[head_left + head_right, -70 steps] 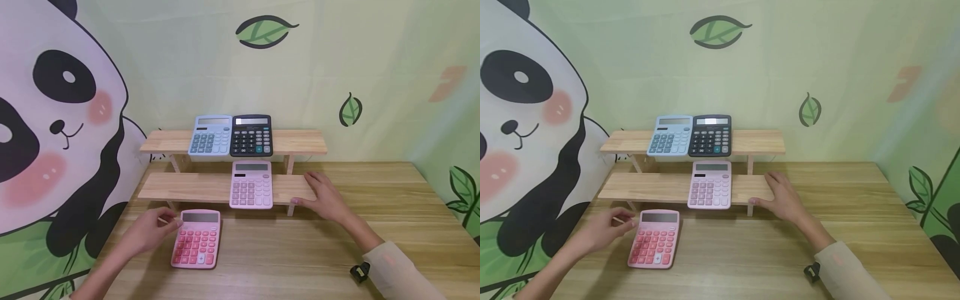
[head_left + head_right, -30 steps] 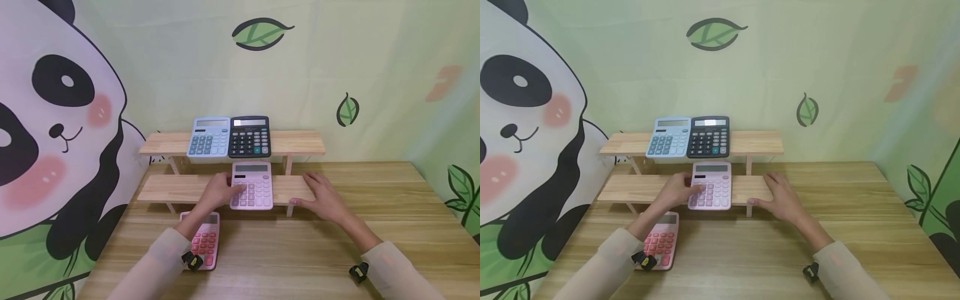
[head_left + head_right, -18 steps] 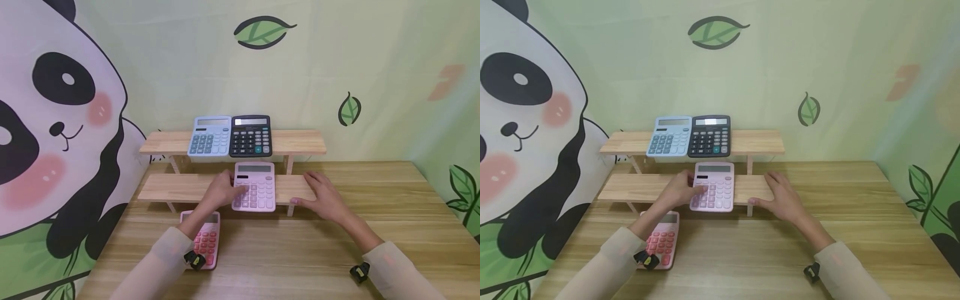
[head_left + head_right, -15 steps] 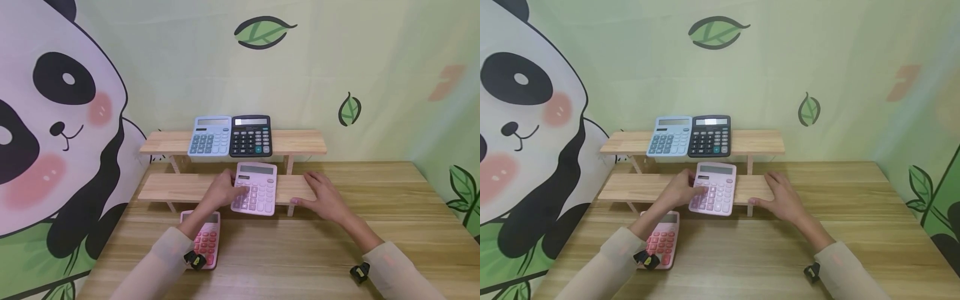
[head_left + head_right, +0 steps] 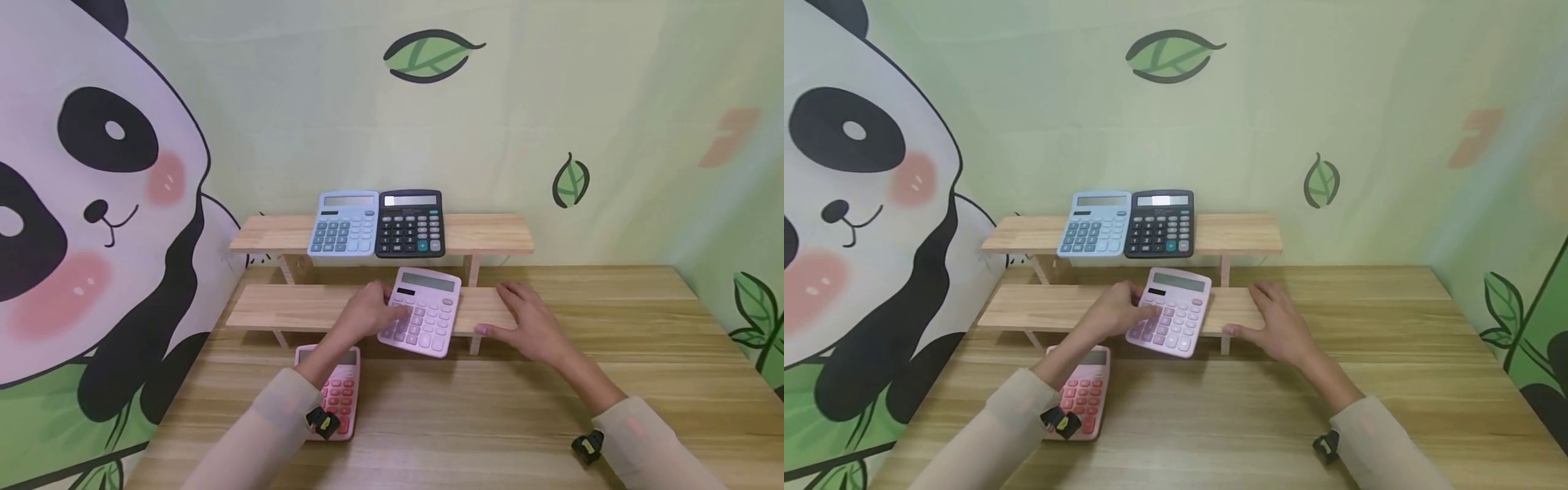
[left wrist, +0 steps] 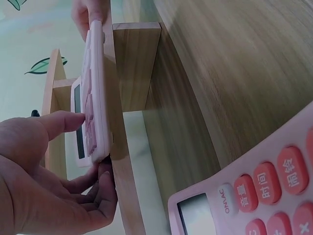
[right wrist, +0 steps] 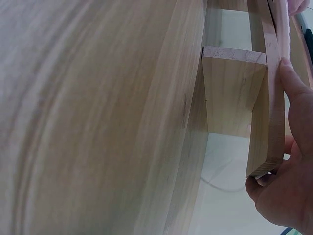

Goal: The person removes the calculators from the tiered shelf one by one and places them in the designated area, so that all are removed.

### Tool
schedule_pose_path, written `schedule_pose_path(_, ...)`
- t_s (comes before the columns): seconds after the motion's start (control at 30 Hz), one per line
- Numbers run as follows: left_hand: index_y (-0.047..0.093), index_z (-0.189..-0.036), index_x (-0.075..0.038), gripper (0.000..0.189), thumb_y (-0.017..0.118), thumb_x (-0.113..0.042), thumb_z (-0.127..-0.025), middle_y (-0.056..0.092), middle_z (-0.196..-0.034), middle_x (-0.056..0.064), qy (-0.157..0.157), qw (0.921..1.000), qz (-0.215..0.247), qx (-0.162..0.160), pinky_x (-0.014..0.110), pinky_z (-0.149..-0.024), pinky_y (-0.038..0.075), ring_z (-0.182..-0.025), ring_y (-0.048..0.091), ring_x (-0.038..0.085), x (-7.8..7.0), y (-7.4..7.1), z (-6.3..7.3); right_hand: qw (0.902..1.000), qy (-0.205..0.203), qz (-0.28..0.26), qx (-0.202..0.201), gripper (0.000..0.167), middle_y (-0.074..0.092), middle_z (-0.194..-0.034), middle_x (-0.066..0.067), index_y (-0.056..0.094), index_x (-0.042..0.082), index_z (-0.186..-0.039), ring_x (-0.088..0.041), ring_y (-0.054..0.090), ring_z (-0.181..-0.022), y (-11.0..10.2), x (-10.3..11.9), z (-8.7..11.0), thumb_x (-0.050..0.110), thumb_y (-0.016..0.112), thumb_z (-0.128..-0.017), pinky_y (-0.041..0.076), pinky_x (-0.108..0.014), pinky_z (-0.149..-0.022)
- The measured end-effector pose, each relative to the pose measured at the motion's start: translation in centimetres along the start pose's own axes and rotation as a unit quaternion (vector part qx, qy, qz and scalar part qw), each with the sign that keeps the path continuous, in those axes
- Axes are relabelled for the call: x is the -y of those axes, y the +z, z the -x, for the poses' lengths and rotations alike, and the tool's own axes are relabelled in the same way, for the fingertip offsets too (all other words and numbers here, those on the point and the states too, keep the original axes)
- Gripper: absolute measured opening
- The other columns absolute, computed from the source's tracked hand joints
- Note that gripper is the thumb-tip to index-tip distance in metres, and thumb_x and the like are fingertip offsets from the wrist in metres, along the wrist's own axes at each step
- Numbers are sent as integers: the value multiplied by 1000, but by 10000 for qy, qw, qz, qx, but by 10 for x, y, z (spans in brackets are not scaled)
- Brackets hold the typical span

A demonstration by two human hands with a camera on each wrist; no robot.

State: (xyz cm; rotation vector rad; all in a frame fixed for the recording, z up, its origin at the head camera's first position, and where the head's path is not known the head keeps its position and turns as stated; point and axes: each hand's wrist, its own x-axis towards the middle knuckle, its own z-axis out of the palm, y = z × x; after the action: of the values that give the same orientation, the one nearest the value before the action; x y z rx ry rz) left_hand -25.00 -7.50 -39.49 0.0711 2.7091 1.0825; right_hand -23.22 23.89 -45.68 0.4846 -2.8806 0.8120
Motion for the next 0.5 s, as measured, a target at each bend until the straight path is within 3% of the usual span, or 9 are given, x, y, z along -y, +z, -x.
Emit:
schedule_pose_path(0.37,72,-88,-8,19,81,-24,-93,69,-86,11,-126,9998,84,89,27,-51,43,-67,56,19,-2,1,1,10000,-22,-10,-17,100,37,-160,-33,41,-12,-155,-51,31,-150,1,-1,0,57,78,-92,33,-67,-119)
schedule_pose_path(0.5,70,-96,-2,19,78,-20,-95,63,-100,12,30,9999,53,-153,29,-60,48,-80,57,22,2,3,1,10000,-19,-11,2,100,37,-160,-33,41,-12,-155,-51,31,-150,2,-1,0,56,78,-92,32,-67,-120)
